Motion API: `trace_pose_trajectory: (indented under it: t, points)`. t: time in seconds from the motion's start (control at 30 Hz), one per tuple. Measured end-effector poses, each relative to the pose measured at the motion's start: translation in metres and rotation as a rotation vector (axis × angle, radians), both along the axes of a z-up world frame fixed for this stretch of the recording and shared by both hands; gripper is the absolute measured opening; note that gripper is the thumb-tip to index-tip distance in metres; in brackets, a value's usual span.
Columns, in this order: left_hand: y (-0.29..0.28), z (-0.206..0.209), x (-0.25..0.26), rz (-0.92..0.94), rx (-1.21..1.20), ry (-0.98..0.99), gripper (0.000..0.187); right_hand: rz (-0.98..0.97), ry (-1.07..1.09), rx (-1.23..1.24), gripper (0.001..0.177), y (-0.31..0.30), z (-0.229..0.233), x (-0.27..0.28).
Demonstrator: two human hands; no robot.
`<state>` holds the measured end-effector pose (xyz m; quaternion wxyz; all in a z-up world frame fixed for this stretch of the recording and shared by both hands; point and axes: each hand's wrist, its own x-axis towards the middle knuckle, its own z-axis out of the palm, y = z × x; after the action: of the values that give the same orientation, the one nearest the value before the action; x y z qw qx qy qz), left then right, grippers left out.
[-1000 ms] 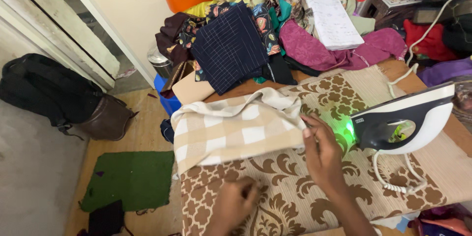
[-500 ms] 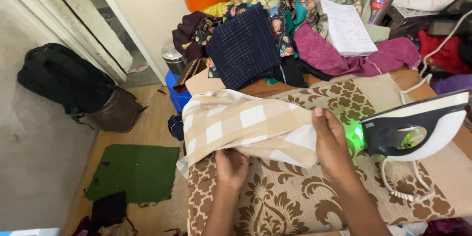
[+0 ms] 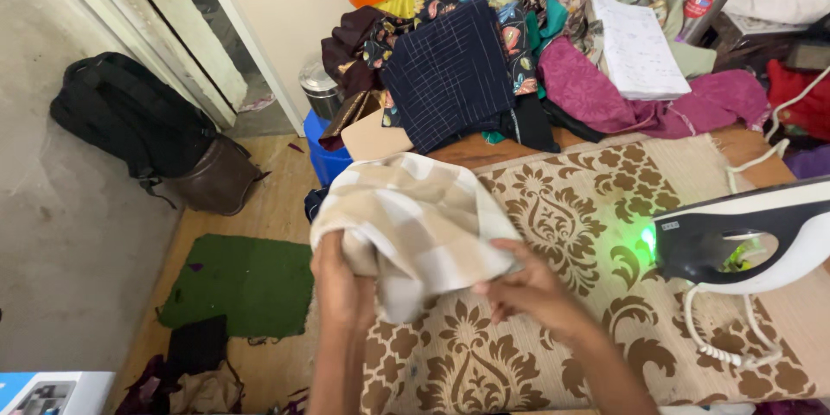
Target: The person irons a beige and white checkered cloth on a table using a steam iron. They repeatedly smooth the fabric, fold it, and iron the folded sections. The person then unfolds the cloth and continues ironing the surface.
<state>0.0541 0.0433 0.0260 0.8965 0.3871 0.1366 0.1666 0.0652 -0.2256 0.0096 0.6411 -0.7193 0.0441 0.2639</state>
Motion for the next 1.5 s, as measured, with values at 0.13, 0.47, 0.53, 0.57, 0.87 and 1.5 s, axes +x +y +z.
trace_pose_trajectory:
  t: [0.13, 0.47, 0.53, 0.57, 0.87, 1.5]
  points:
    - [-0.001, 0.021, 0.017, -0.035, 0.225, -0.023, 0.033, -0.038, -0.229, 0.223, 0.075, 0.036, -0.018, -0.009]
    - [-0.025, 0.1, 0.025, -0.042, 0.829, -0.221, 0.029, 0.275, -0.6, 0.062, 0.098, 0.116, 0.059, 0.031]
    - [-0.008, 0.106, 0.02, -0.005, 0.917, -0.188, 0.029, 0.212, -0.676, 0.217, 0.07, 0.121, 0.066, 0.05]
    - [0.002, 0.107, 0.016, 0.045, 1.008, -0.163, 0.03, 0.181, -0.714, 0.295, 0.056, 0.125, 0.067, 0.06]
    - [0.045, 0.066, 0.0, 0.358, 1.633, -0.318, 0.039, 0.047, -1.158, 0.072, 0.016, 0.119, 0.128, 0.101]
    - [0.014, -0.006, 0.0, 0.525, 1.441, 0.022, 0.023, 0.284, -1.368, -0.233, 0.03, 0.122, 0.178, 0.073]
